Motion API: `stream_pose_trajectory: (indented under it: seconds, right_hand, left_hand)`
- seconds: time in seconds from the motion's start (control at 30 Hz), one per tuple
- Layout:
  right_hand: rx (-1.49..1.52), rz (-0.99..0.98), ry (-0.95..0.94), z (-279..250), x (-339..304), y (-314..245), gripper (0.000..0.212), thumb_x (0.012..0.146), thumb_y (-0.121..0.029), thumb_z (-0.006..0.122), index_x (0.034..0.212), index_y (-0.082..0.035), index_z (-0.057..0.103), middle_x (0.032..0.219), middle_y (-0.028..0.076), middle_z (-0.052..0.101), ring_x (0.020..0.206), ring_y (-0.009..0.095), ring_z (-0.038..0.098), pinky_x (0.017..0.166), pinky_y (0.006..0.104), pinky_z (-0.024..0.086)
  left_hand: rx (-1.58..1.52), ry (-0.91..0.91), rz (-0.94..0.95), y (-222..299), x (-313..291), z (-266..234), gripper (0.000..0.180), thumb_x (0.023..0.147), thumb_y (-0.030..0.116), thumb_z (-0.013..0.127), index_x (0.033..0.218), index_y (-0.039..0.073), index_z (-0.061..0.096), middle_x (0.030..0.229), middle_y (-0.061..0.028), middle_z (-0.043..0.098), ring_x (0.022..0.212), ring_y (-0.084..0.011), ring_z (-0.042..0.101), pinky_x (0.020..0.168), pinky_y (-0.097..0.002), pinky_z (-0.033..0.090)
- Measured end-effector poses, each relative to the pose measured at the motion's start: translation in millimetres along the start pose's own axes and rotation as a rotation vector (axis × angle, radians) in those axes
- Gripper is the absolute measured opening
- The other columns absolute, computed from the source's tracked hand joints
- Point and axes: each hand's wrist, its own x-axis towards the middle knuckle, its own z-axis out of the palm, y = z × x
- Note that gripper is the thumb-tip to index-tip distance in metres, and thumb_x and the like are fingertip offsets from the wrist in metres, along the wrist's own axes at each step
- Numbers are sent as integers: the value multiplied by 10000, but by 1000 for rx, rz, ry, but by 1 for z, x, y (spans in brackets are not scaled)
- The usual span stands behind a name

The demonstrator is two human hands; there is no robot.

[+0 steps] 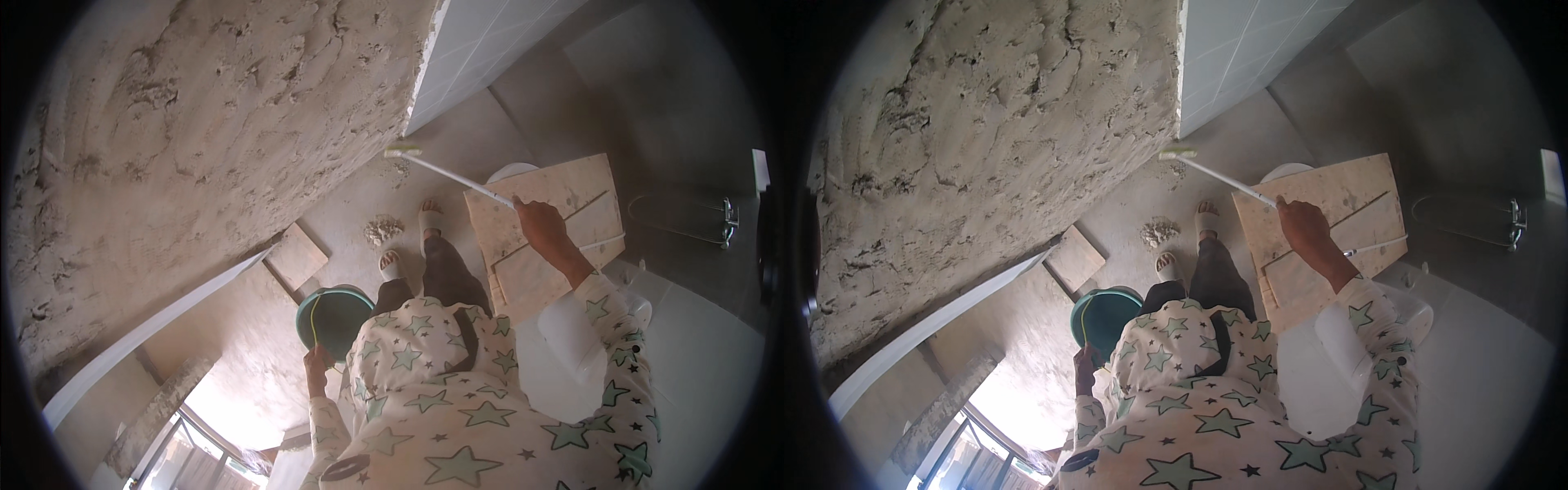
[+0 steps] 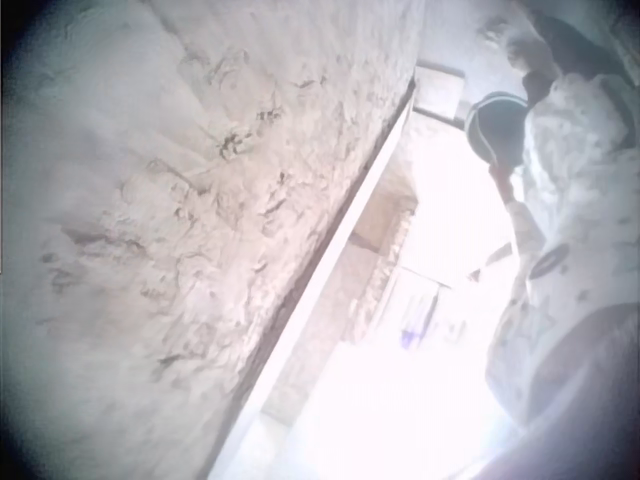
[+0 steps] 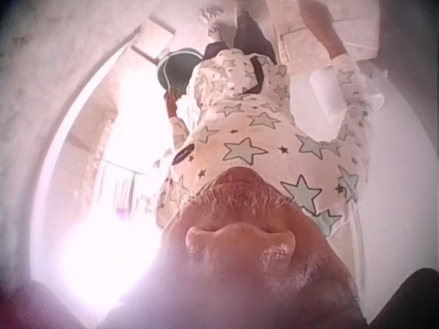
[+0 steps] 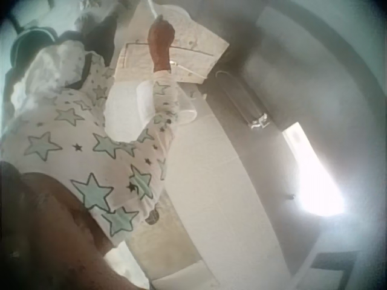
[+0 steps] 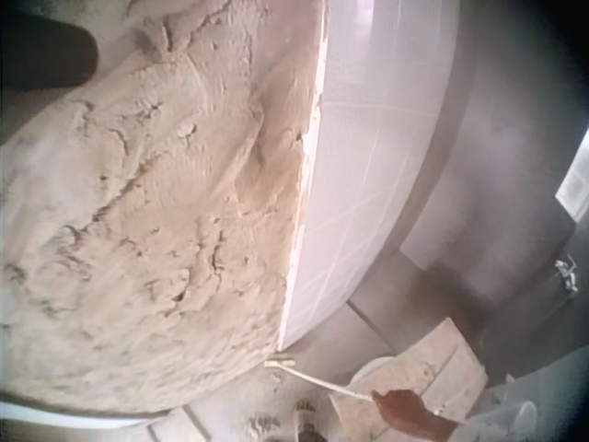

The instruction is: The person sweeps debris on a tiled floor using a broom while holding a bucket in the other hand. They move the debris toward a corner and then place the bucket on the floor.

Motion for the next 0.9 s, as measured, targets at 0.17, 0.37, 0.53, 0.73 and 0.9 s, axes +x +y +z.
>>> stream_pose_trajectory:
  seconds: [0.17, 0.37, 0.53, 0.73, 0.9]
  right_hand:
    - [3, 12, -1, 60, -5, -19, 337, 909, -104, 497, 1214, 26, 557, 753, 129, 650, 686, 275, 671, 594, 393, 538]
    - [103, -91, -152, 46, -40, -53, 362, 866, -70, 532, 1214, 29, 547, 784, 151, 652, 743, 317, 665, 646, 424, 532]
    - [127, -127, -180, 29, -55, -47, 378, 876, -93, 535, 1248, -25, 551, 810, 158, 659, 742, 334, 668, 635, 432, 535]
    - [77, 42, -205, 25, -76, -60, 392, 899, -103, 503, 1286, -55, 535, 842, 158, 659, 777, 322, 673, 675, 433, 540]
    - [96, 186, -165, 73, -59, -86, 387, 943, -117, 422, 1315, -43, 502, 852, 158, 664, 795, 328, 675, 695, 426, 545]
  left_hand:
    - [13, 2, -19, -15, 9, 2, 412, 973, 356, 502, 742, 30, 600, 586, -60, 566, 506, -149, 536, 484, -289, 427]
    - [9, 16, -42, -23, 6, -4, 407, 969, 352, 502, 740, 29, 597, 580, -56, 561, 507, -144, 526, 489, -292, 415]
    - [-4, -45, 9, -21, 7, -5, 410, 974, 353, 495, 745, 28, 598, 581, -57, 558, 521, -139, 518, 507, -293, 414]
    - [-48, -23, 2, -33, 8, -9, 424, 981, 357, 486, 745, 23, 599, 594, -55, 565, 533, -145, 525, 518, -292, 411]
    - [-23, -36, 21, -37, 17, -6, 437, 977, 372, 492, 747, 17, 602, 602, -58, 568, 537, -149, 530, 522, -293, 419]
